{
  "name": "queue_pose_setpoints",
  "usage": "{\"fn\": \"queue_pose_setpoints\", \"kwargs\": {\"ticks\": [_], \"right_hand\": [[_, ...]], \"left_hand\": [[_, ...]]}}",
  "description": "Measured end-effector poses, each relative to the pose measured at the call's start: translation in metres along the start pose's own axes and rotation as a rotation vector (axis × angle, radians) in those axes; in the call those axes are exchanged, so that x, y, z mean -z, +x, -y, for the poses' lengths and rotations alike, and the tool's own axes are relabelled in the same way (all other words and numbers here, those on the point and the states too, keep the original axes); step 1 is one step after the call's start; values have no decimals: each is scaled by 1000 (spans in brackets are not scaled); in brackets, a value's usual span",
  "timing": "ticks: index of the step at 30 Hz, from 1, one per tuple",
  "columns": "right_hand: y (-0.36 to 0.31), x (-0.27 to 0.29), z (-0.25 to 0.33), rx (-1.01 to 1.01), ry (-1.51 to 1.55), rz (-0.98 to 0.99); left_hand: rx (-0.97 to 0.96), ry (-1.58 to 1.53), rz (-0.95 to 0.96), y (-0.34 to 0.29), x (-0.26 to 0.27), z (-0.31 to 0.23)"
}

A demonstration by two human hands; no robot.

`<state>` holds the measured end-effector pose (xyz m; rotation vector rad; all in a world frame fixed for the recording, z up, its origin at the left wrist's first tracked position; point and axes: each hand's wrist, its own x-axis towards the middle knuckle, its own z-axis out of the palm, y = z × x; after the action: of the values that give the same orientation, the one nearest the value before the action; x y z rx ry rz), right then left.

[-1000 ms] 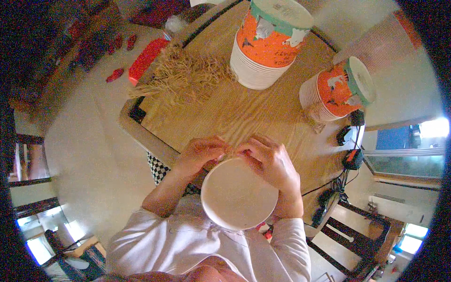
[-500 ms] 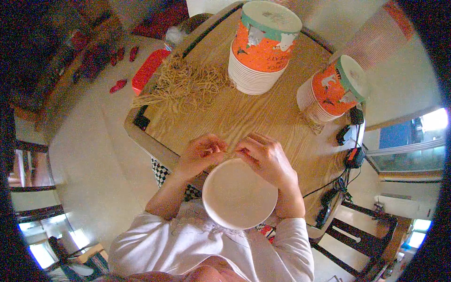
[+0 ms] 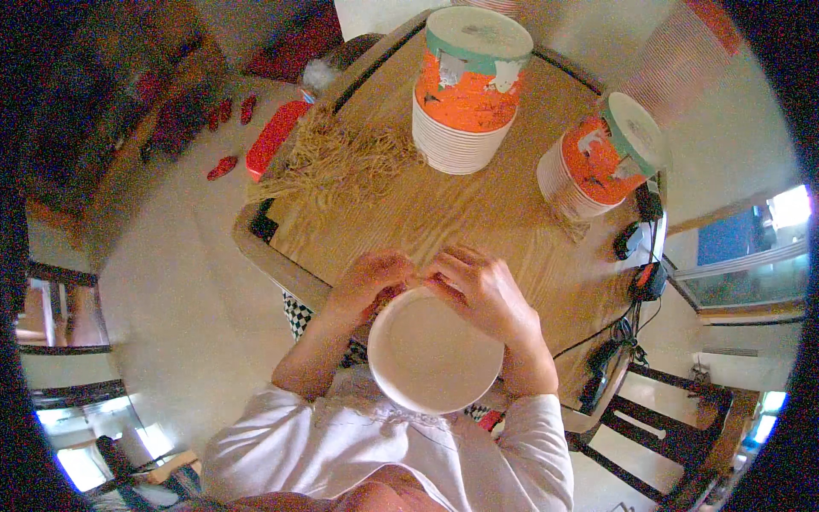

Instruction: The person is threading thin twine or rubber bands onto paper cups, likely for a packaging or decorative purpose.

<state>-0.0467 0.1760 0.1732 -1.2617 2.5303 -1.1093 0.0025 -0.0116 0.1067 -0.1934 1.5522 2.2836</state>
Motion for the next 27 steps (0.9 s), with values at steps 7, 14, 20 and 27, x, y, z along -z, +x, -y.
{"fn": "queue_pose_setpoints", "kwargs": {"ticks": [7, 14, 20, 27], "right_hand": [[-3, 1, 9, 73, -25, -94], [-7, 0, -4, 82, -7, -88], [-4, 3, -8, 97, 36, -56], [-2, 4, -10, 69, 93, -20]], "left_hand": [[96, -186, -98, 0, -4, 6], [32, -86, -37, -10, -8, -4], [-24, 74, -81, -15, -10, -15], [-76, 242, -78, -7, -5, -14]]}}
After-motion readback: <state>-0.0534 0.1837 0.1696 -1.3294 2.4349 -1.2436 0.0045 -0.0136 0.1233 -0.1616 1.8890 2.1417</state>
